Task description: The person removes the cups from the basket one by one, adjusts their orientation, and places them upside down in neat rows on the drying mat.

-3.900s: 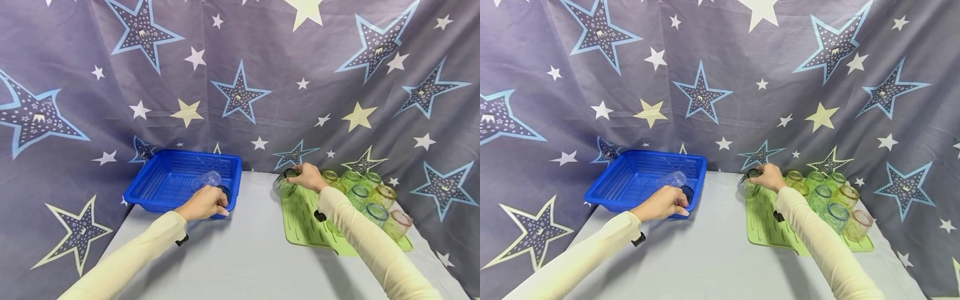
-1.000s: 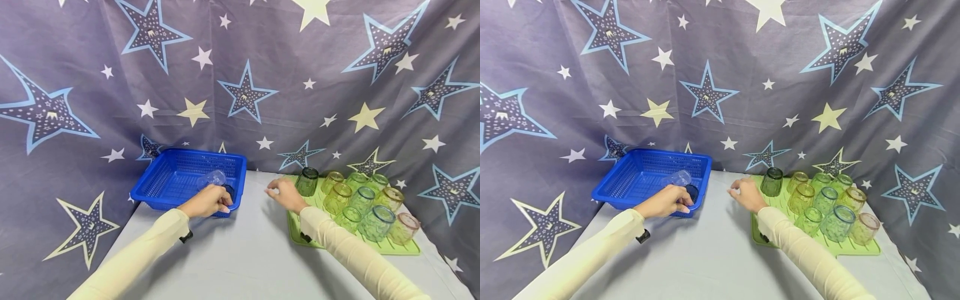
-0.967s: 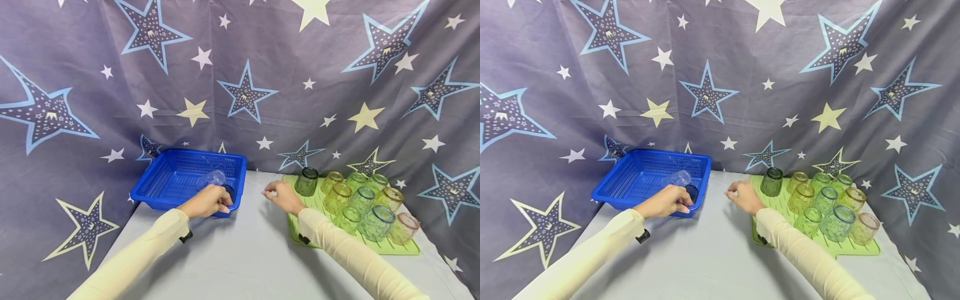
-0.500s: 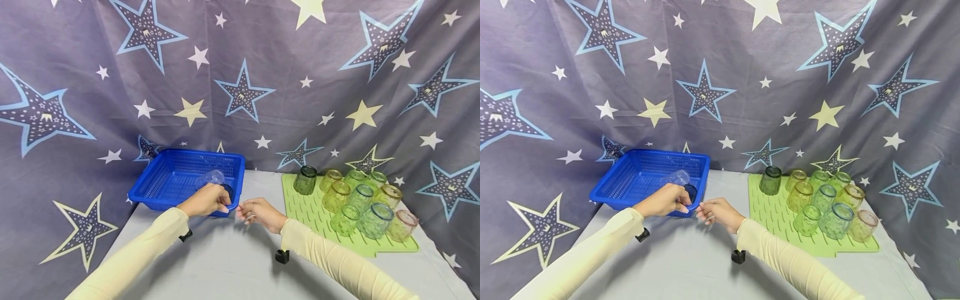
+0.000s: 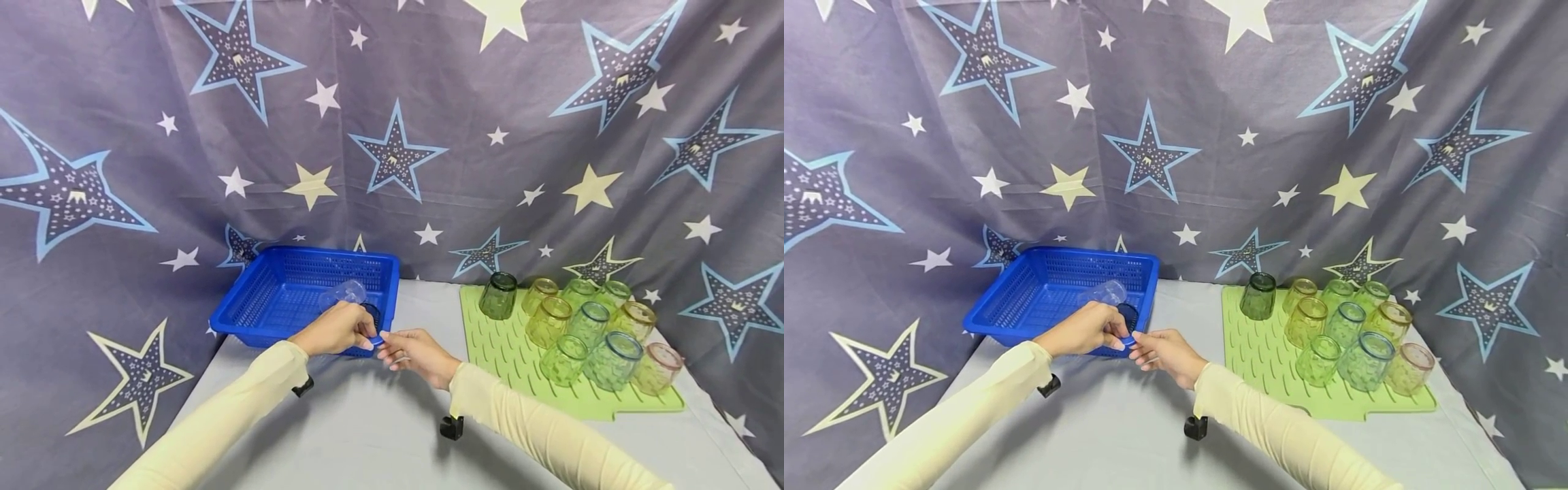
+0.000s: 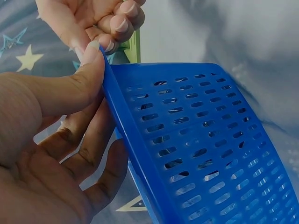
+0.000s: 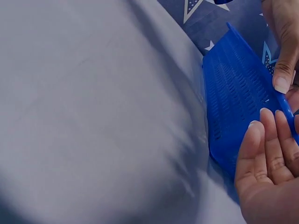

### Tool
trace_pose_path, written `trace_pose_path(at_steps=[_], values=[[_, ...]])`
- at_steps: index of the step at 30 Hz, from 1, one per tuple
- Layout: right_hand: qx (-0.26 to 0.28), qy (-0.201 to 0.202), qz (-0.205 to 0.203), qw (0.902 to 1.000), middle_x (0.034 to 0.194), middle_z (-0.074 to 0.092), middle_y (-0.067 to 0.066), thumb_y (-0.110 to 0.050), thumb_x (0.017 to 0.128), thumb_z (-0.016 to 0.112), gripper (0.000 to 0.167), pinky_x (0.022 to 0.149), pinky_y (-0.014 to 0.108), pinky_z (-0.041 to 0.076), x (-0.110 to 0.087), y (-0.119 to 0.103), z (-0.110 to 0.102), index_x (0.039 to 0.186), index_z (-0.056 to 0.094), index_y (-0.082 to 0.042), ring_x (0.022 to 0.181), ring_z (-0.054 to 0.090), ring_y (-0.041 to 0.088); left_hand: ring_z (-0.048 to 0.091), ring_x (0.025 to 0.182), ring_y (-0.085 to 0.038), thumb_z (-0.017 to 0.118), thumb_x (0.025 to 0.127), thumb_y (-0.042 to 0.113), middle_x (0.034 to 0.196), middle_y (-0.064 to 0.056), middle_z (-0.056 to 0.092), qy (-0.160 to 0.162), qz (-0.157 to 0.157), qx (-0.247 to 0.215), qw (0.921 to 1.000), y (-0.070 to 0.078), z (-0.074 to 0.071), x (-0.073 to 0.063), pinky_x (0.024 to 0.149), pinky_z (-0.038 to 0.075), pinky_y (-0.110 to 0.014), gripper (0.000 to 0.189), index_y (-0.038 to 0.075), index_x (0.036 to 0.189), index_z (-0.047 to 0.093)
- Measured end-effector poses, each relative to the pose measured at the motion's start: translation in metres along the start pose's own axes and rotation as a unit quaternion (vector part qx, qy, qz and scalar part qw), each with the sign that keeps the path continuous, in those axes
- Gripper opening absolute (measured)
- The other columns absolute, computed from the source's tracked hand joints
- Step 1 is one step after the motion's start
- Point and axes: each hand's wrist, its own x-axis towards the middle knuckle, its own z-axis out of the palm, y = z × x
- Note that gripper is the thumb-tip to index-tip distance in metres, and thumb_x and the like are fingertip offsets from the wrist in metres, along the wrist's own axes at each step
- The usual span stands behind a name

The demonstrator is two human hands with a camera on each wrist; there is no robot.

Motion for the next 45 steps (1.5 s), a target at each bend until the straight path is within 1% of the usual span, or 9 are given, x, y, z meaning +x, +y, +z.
trace_pose_path(at_steps=[6, 12, 16, 21, 28, 32, 35, 38, 45], values=[[0.003, 0.012, -0.006, 0.9999, 0.1, 0.072, 0.015, -0.025, 0.105, 0.061, 0.032, 0.077, 0.03, 0.056, -0.002, 0.0, -0.001, 0.11, 0.069, 0.006, 0.08, 0.066, 0.015, 0.068, 0.078, -0.007, 0.088, 0.081, 0.011, 0.089, 0.001, 0.075, -0.004, 0.006, 0.001, 1.0, 0.003, 0.0, 0.004, 0.074, 0.057, -0.028, 0.014, 0.01, 0.092, 0.079], [-0.005, 0.021, -0.011, 0.9997, 0.097, 0.072, 0.014, -0.026, 0.104, 0.063, 0.033, 0.076, 0.03, 0.056, -0.002, -0.002, -0.001, 0.11, 0.069, 0.006, 0.079, 0.065, 0.016, 0.066, 0.075, -0.006, 0.087, 0.083, 0.017, 0.083, 0.009, 0.072, -0.015, 0.001, 0.006, 0.9999, -0.001, -0.006, 0.006, 0.072, 0.057, -0.029, 0.01, 0.015, 0.087, 0.077], [-0.015, 0.026, -0.019, 0.9994, 0.095, 0.073, 0.011, -0.029, 0.103, 0.064, 0.037, 0.075, 0.033, 0.056, -0.003, -0.002, -0.001, 0.111, 0.069, 0.007, 0.079, 0.065, 0.017, 0.066, 0.075, -0.007, 0.085, 0.086, 0.019, 0.081, 0.01, 0.071, 0.001, -0.001, 0.018, 0.9998, -0.014, -0.016, 0.009, 0.074, 0.057, -0.033, 0.009, 0.019, 0.083, 0.076], [-0.021, 0.032, -0.029, 0.9989, 0.094, 0.073, 0.01, -0.031, 0.103, 0.065, 0.038, 0.074, 0.034, 0.057, -0.002, -0.002, -0.003, 0.11, 0.069, 0.006, 0.078, 0.065, 0.018, 0.068, 0.077, -0.013, 0.086, 0.085, 0.014, 0.081, 0.006, 0.072, 0.034, -0.022, 0.065, 0.9971, -0.042, -0.035, 0.017, 0.078, 0.057, -0.041, 0.011, 0.016, 0.083, 0.075], [-0.026, 0.037, -0.028, 0.9986, 0.097, 0.074, 0.012, -0.031, 0.103, 0.065, 0.037, 0.072, 0.031, 0.057, -0.001, 0.0, -0.004, 0.112, 0.07, 0.004, 0.079, 0.066, 0.019, 0.069, 0.09, -0.025, 0.09, 0.08, 0.009, 0.095, -0.005, 0.073, 0.024, -0.079, 0.138, 0.9869, -0.075, -0.059, 0.025, 0.083, 0.056, -0.05, 0.025, 0.012, 0.101, 0.077], [-0.027, 0.038, -0.026, 0.9986, 0.099, 0.074, 0.015, -0.032, 0.103, 0.065, 0.037, 0.071, 0.032, 0.057, 0.0, 0.002, -0.002, 0.112, 0.07, 0.004, 0.08, 0.067, 0.021, 0.07, 0.096, -0.032, 0.09, 0.078, 0.008, 0.105, -0.012, 0.074, 0.005, -0.087, 0.188, 0.9782, -0.088, -0.062, 0.025, 0.082, 0.056, -0.054, 0.036, 0.007, 0.111, 0.076], [-0.026, 0.036, -0.026, 0.9987, 0.1, 0.073, 0.017, -0.032, 0.103, 0.065, 0.038, 0.07, 0.031, 0.057, 0.001, 0.002, 0.0, 0.111, 0.071, 0.005, 0.081, 0.067, 0.023, 0.071, 0.089, -0.034, 0.091, 0.076, 0.011, 0.102, -0.014, 0.075, 0.001, -0.081, 0.225, 0.9709, -0.097, -0.063, 0.027, 0.076, 0.058, -0.054, 0.033, 0.005, 0.105, 0.077], [-0.025, 0.036, -0.028, 0.9987, 0.1, 0.073, 0.018, -0.031, 0.103, 0.065, 0.037, 0.068, 0.03, 0.056, 0.003, 0.002, 0.0, 0.111, 0.071, 0.005, 0.081, 0.066, 0.024, 0.069, 0.076, -0.031, 0.093, 0.074, 0.013, 0.087, -0.01, 0.073, 0.005, -0.072, 0.252, 0.9651, -0.102, -0.064, 0.032, 0.066, 0.057, -0.052, 0.025, 0.007, 0.092, 0.076], [-0.019, 0.031, -0.024, 0.9991, 0.103, 0.072, 0.023, -0.029, 0.103, 0.065, 0.035, 0.067, 0.03, 0.056, 0.002, 0.004, 0.001, 0.111, 0.071, 0.005, 0.079, 0.066, 0.022, 0.064, 0.063, -0.027, 0.088, 0.082, 0.019, 0.071, -0.005, 0.064, -0.004, -0.067, 0.281, 0.9573, -0.105, -0.056, 0.04, 0.058, 0.055, -0.05, 0.025, 0.01, 0.076, 0.066]])
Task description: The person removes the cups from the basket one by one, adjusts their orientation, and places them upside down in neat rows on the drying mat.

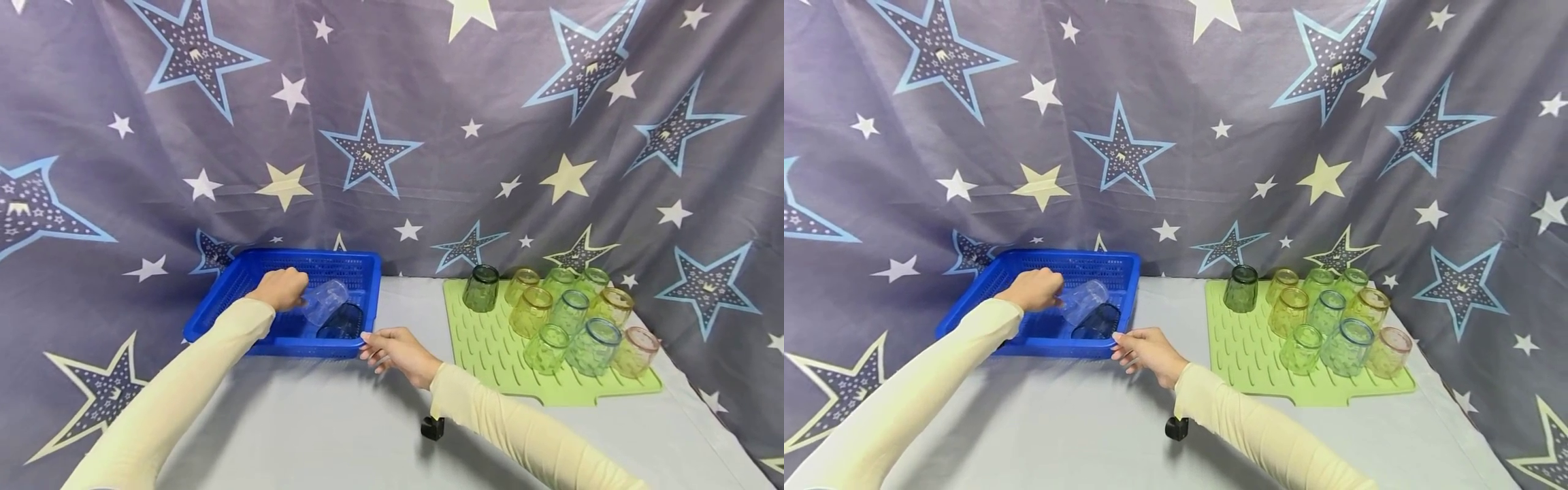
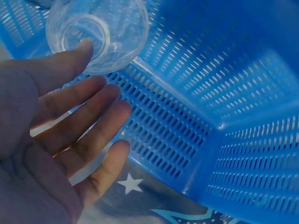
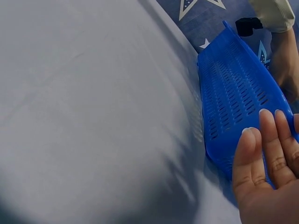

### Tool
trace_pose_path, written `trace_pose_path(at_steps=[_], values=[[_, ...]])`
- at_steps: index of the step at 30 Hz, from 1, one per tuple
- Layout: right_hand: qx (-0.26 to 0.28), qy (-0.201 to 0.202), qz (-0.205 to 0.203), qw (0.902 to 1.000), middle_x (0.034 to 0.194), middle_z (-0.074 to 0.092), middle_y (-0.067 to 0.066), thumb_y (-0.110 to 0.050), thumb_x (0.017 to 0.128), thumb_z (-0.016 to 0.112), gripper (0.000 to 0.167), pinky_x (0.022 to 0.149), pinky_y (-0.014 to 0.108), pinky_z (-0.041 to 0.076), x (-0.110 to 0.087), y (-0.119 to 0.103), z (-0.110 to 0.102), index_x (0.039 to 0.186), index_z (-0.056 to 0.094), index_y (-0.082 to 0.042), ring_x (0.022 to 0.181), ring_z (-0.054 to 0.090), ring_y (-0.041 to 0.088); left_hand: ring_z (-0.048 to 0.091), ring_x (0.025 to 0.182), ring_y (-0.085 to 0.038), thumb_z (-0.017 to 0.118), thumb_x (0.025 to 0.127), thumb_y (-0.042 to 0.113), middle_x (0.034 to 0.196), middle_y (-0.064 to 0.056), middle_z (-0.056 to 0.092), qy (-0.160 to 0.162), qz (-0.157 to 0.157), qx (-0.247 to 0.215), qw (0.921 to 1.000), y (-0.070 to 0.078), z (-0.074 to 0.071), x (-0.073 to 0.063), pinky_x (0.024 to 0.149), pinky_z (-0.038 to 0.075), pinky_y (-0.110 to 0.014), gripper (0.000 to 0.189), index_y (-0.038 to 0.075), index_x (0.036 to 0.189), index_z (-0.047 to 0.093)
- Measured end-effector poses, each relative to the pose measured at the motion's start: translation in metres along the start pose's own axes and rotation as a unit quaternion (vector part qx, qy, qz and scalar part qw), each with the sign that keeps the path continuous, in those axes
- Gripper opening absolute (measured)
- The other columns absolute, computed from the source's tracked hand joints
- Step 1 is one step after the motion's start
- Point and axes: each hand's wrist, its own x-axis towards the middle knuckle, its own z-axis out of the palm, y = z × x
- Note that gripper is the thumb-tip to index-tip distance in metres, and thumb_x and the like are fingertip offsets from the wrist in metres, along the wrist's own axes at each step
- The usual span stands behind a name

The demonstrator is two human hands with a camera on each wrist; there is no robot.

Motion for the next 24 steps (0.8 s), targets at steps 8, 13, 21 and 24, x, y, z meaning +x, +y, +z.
trace_pose_path(at_steps=[8, 13, 21, 24], values=[[0.004, 0.006, -0.002, 1.0, 0.103, 0.072, 0.024, -0.028, 0.103, 0.065, 0.034, 0.067, 0.03, 0.057, -0.002, -0.001, 0.0, 0.11, 0.071, 0.005, 0.079, 0.066, 0.022, 0.067, 0.064, -0.037, 0.083, 0.08, 0.013, 0.071, -0.013, 0.067, 0.041, 0.029, 0.043, 0.9978, 0.002, 0.004, 0.007, 0.056, 0.055, -0.055, 0.022, 0.01, 0.07, 0.065], [0.004, 0.007, -0.001, 1.0, 0.094, 0.073, 0.015, -0.028, 0.102, 0.066, 0.034, 0.068, 0.032, 0.058, -0.002, 0.0, 0.001, 0.109, 0.072, 0.004, 0.079, 0.066, 0.022, 0.067, 0.063, -0.038, 0.081, 0.078, 0.009, 0.071, -0.015, 0.067, 0.052, 0.035, 0.06, 0.9962, 0.002, 0.005, 0.008, 0.054, 0.054, -0.055, 0.021, 0.01, 0.067, 0.063], [0.006, 0.004, -0.001, 1.0, 0.095, 0.073, 0.013, -0.03, 0.102, 0.066, 0.035, 0.068, 0.03, 0.058, 0.0, 0.002, 0.0, 0.109, 0.072, 0.004, 0.081, 0.066, 0.022, 0.067, 0.058, -0.036, 0.066, 0.081, -0.004, 0.068, -0.015, 0.068, 0.103, 0.052, 0.094, 0.9889, 0.003, 0.007, 0.013, 0.05, 0.054, -0.055, 0.022, 0.01, 0.064, 0.065], [0.008, 0.001, -0.002, 1.0, 0.094, 0.073, 0.013, -0.029, 0.102, 0.066, 0.035, 0.067, 0.03, 0.057, 0.0, 0.002, -0.001, 0.11, 0.071, 0.005, 0.081, 0.065, 0.022, 0.067, 0.057, -0.037, 0.062, 0.084, -0.004, 0.067, -0.015, 0.068, 0.115, 0.058, 0.101, 0.9865, 0.003, 0.009, 0.017, 0.05, 0.054, -0.055, 0.024, 0.009, 0.064, 0.065]])
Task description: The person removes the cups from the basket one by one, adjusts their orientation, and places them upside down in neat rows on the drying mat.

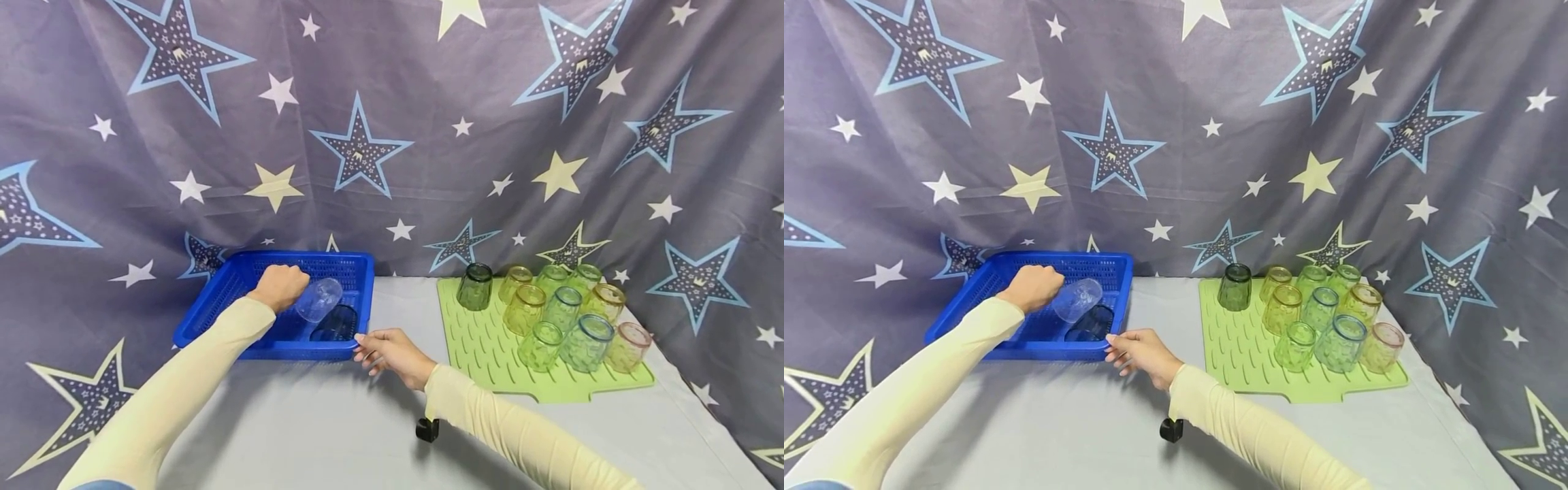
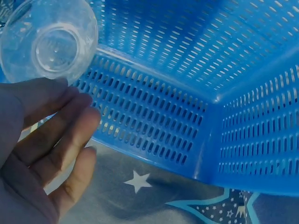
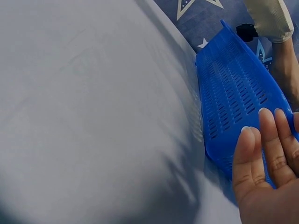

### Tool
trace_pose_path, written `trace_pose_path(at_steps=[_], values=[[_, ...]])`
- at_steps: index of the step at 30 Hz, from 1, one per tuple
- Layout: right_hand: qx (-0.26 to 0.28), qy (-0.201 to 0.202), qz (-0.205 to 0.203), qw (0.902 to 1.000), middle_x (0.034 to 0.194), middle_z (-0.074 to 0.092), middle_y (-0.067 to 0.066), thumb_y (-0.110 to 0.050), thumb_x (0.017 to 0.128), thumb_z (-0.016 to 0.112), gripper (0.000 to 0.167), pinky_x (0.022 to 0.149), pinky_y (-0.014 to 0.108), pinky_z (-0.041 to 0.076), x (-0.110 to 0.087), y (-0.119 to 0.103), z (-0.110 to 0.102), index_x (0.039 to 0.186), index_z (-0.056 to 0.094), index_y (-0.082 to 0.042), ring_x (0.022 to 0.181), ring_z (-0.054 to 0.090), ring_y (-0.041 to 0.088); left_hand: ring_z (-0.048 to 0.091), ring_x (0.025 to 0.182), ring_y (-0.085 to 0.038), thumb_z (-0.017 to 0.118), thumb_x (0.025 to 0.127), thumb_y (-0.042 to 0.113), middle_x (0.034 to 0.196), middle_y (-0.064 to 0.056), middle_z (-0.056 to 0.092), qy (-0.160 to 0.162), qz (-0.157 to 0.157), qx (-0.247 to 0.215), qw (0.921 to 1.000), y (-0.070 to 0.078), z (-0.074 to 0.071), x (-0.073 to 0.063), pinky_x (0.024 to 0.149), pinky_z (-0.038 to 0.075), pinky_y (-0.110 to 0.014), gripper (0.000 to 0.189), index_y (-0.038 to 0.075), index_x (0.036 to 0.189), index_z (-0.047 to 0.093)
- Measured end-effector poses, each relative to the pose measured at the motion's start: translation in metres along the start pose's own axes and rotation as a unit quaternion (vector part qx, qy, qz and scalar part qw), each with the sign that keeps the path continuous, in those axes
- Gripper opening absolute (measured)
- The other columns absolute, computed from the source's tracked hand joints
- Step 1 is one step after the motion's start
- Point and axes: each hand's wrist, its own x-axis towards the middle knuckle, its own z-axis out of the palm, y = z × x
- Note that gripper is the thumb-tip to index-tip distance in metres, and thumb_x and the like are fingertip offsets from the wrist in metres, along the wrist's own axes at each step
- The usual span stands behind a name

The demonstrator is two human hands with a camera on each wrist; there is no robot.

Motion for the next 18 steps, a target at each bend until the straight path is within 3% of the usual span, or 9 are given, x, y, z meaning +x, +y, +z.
trace_pose_path(at_steps=[5, 11, 18], values=[[0.002, -0.004, -0.001, 1.0, 0.095, 0.073, 0.014, -0.028, 0.103, 0.065, 0.037, 0.066, 0.029, 0.056, -0.001, -0.001, -0.001, 0.114, 0.07, 0.008, 0.078, 0.065, 0.019, 0.066, 0.059, -0.04, 0.06, 0.084, -0.007, 0.067, -0.018, 0.067, 0.018, -0.008, -0.019, 0.9996, -0.001, -0.003, 0.002, 0.051, 0.054, -0.057, 0.023, 0.006, 0.064, 0.064], [-0.002, -0.001, 0.001, 1.0, 0.095, 0.073, 0.013, -0.029, 0.103, 0.065, 0.036, 0.065, 0.029, 0.056, 0.0, -0.001, 0.0, 0.111, 0.071, 0.005, 0.079, 0.065, 0.02, 0.065, 0.063, -0.045, 0.059, 0.085, -0.005, 0.07, -0.022, 0.067, 0.032, -0.037, -0.077, 0.9958, -0.007, -0.009, -0.007, 0.057, 0.054, -0.06, 0.026, 0.007, 0.062, 0.06], [-0.009, -0.004, 0.005, 0.9999, 0.1, 0.073, 0.019, -0.03, 0.102, 0.066, 0.035, 0.068, 0.031, 0.057, 0.0, -0.003, 0.0, 0.11, 0.072, 0.004, 0.081, 0.067, 0.022, 0.063, 0.058, -0.034, 0.062, 0.087, -0.003, 0.062, -0.008, 0.06, 0.048, -0.059, -0.137, 0.9877, -0.016, -0.012, -0.018, 0.055, 0.052, -0.055, 0.032, 0.013, 0.06, 0.056]])
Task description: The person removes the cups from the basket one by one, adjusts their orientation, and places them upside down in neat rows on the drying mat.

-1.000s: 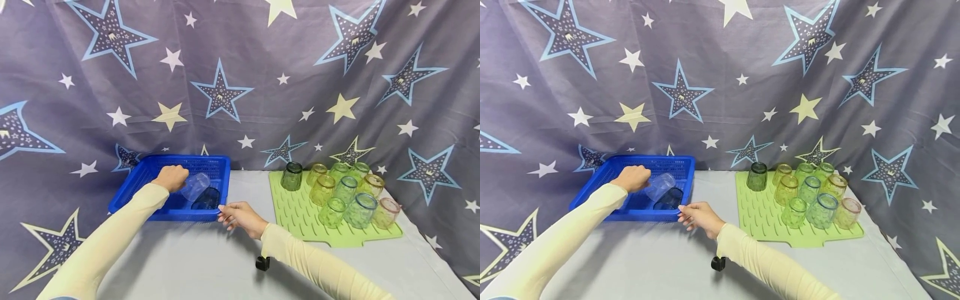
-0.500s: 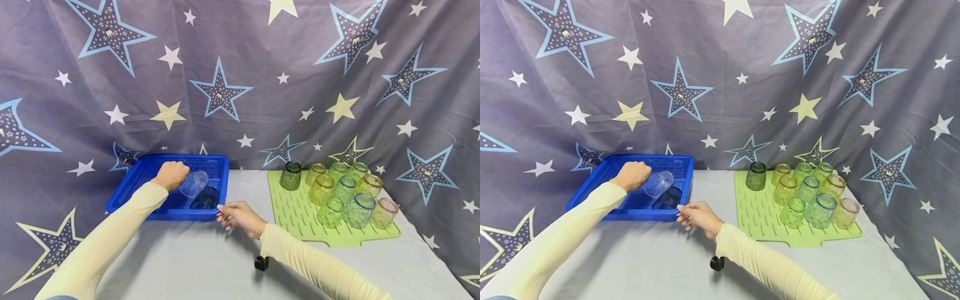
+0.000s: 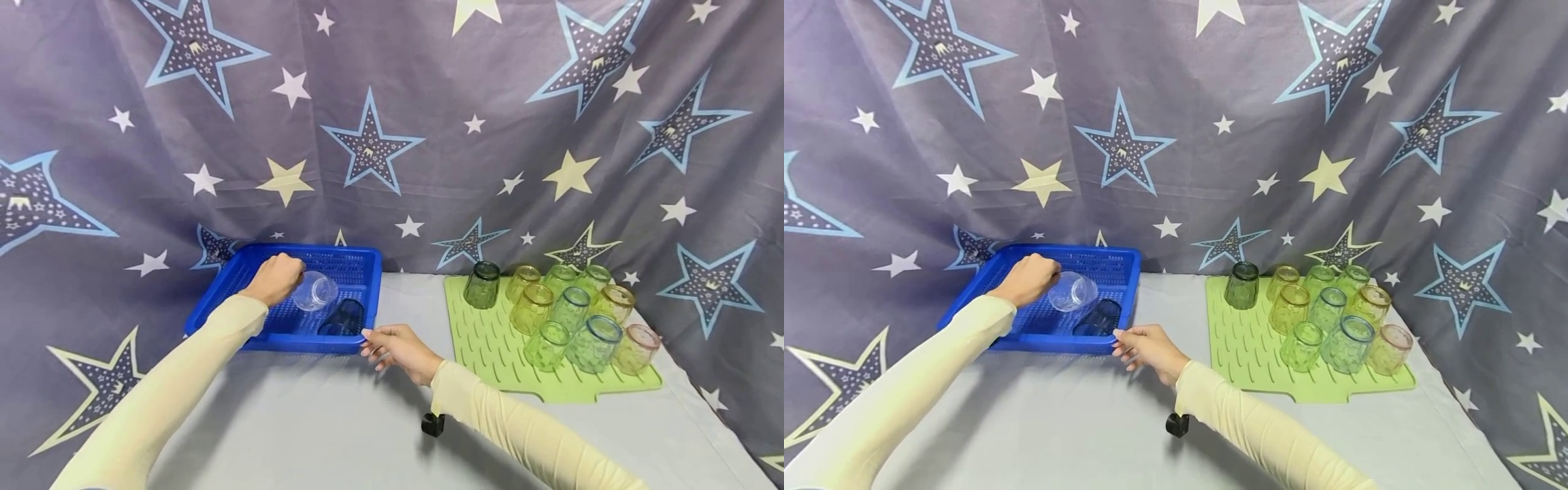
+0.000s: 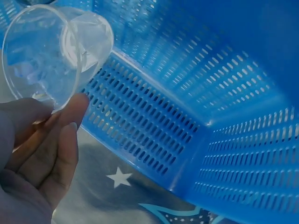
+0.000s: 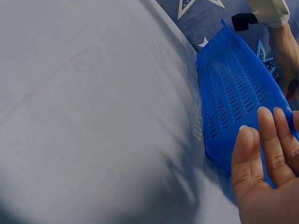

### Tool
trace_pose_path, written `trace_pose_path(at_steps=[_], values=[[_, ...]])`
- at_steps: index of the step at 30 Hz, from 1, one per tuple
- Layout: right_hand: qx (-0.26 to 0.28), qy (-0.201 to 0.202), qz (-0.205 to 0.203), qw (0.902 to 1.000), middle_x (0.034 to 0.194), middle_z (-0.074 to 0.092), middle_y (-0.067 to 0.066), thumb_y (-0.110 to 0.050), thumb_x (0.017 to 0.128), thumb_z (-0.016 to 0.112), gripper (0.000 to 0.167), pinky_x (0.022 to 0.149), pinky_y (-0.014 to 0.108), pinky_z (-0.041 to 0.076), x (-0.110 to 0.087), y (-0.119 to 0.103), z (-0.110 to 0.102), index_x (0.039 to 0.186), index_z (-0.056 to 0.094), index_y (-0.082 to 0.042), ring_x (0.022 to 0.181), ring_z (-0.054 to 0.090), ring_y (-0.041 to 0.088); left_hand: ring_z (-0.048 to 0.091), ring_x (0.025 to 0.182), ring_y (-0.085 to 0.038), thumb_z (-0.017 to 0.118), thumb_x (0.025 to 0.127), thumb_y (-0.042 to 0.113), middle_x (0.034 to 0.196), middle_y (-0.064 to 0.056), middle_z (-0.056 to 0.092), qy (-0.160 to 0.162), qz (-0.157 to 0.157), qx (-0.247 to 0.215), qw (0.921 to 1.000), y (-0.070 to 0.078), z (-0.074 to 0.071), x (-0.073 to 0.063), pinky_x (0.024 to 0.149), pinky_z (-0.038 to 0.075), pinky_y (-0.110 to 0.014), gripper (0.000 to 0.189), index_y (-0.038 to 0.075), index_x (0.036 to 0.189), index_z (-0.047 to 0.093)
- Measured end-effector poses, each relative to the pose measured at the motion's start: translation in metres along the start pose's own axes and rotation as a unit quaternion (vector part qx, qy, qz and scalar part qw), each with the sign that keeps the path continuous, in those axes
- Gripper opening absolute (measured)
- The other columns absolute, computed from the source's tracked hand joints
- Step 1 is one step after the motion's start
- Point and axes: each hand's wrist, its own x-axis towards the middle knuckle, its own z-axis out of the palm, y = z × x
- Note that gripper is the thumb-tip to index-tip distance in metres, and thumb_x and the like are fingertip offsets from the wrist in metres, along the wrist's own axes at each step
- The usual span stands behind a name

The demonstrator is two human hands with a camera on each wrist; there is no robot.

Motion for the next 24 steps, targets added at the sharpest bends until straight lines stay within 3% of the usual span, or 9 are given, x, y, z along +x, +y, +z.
trace_pose_path(at_steps=[5, 10, 17, 24], values=[[-0.004, 0.006, -0.004, 1.0, 0.106, 0.072, 0.022, -0.03, 0.103, 0.065, 0.035, 0.069, 0.032, 0.058, 0.001, -0.003, 0.0, 0.112, 0.071, 0.003, 0.084, 0.067, 0.025, 0.054, 0.055, -0.025, 0.063, 0.086, -0.004, 0.059, -0.002, 0.053, 0.016, -0.004, -0.018, 0.9997, -0.001, -0.01, -0.003, 0.055, 0.049, -0.047, 0.031, 0.013, 0.061, 0.057], [-0.003, 0.002, -0.001, 1.0, 0.1, 0.073, 0.016, -0.029, 0.103, 0.065, 0.035, 0.068, 0.033, 0.058, -0.001, -0.002, 0.002, 0.111, 0.071, 0.004, 0.082, 0.067, 0.024, 0.051, 0.058, -0.022, 0.061, 0.082, -0.007, 0.062, 0.001, 0.053, 0.028, -0.005, -0.032, 0.9991, 0.004, -0.016, -0.014, 0.058, 0.049, -0.042, 0.027, 0.013, 0.064, 0.06], [-0.007, 0.008, 0.002, 0.9999, 0.099, 0.074, 0.015, -0.03, 0.103, 0.065, 0.034, 0.068, 0.032, 0.057, 0.0, 0.001, 0.004, 0.11, 0.071, 0.003, 0.082, 0.067, 0.025, 0.057, 0.058, -0.014, 0.071, 0.093, 0.004, 0.066, 0.001, 0.063, 0.017, -0.025, -0.083, 0.9961, 0.012, -0.021, -0.021, 0.057, 0.05, -0.036, 0.012, 0.003, 0.081, 0.075], [-0.013, 0.015, -0.002, 0.9998, 0.099, 0.074, 0.015, -0.03, 0.102, 0.066, 0.035, 0.071, 0.036, 0.058, 0.0, 0.0, 0.004, 0.11, 0.072, 0.003, 0.085, 0.068, 0.029, 0.061, 0.059, -0.013, 0.071, 0.097, 0.008, 0.069, -0.001, 0.068, 0.021, -0.042, -0.106, 0.9933, 0.02, -0.03, -0.026, 0.057, 0.051, -0.035, 0.013, 0.0, 0.089, 0.078]])
